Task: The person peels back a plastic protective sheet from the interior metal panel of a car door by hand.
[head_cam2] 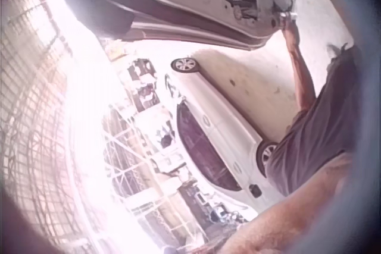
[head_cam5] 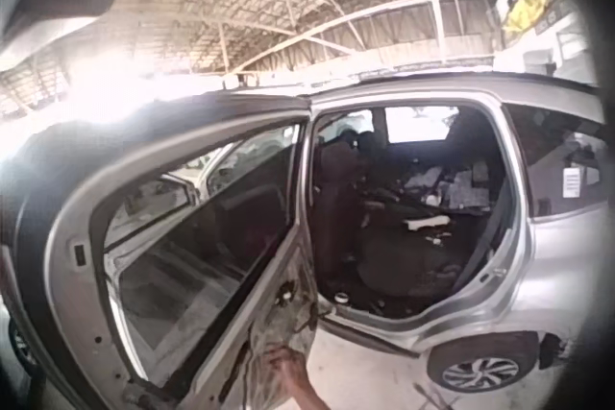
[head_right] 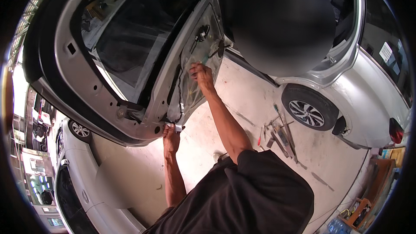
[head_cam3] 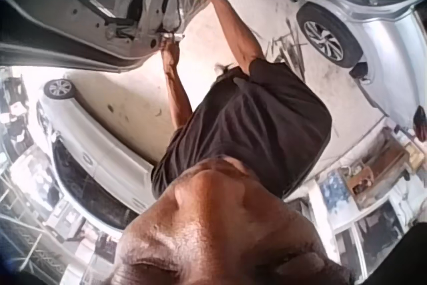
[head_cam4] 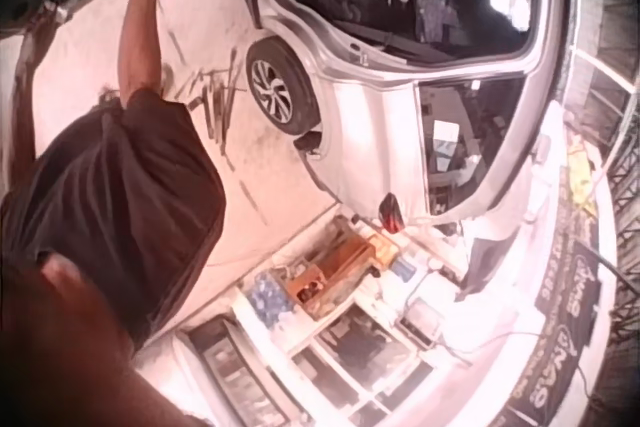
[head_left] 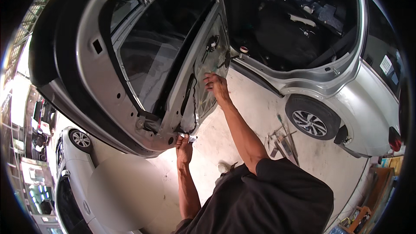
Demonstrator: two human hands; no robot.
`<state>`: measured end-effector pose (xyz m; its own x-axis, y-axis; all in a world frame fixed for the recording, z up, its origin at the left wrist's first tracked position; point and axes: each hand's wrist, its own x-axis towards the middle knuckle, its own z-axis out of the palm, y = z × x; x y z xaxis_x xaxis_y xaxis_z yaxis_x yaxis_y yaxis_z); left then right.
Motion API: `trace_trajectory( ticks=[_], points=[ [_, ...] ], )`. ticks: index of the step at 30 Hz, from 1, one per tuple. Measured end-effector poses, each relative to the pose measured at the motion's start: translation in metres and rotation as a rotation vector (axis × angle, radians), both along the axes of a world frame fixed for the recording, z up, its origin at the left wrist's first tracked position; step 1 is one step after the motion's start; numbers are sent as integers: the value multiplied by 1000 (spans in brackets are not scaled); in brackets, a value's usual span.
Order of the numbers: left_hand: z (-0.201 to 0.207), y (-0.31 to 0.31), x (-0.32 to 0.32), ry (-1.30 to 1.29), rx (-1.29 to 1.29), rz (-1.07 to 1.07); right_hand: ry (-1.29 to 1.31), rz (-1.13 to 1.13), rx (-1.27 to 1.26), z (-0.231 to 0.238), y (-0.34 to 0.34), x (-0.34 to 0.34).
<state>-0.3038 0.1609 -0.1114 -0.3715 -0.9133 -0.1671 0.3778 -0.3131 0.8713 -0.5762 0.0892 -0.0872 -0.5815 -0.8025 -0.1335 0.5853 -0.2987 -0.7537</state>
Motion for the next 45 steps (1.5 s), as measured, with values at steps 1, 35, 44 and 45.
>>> trace_trajectory(
  ticks=[1, 35, 44, 45],
  points=[
    [-2, 0, -2, 5, 1, -3, 90, 11, 35, 7, -7, -6],
    [-9, 0, 6, -125, -27, 26, 211, 110, 99, 38, -43, -20],
    [-10, 4, 1, -79, -52, -9, 581, -132, 108, 16, -77, -29],
    [-11, 4, 1, -63, -44, -12, 654, -217, 131, 18, -78, -25]
  ],
)
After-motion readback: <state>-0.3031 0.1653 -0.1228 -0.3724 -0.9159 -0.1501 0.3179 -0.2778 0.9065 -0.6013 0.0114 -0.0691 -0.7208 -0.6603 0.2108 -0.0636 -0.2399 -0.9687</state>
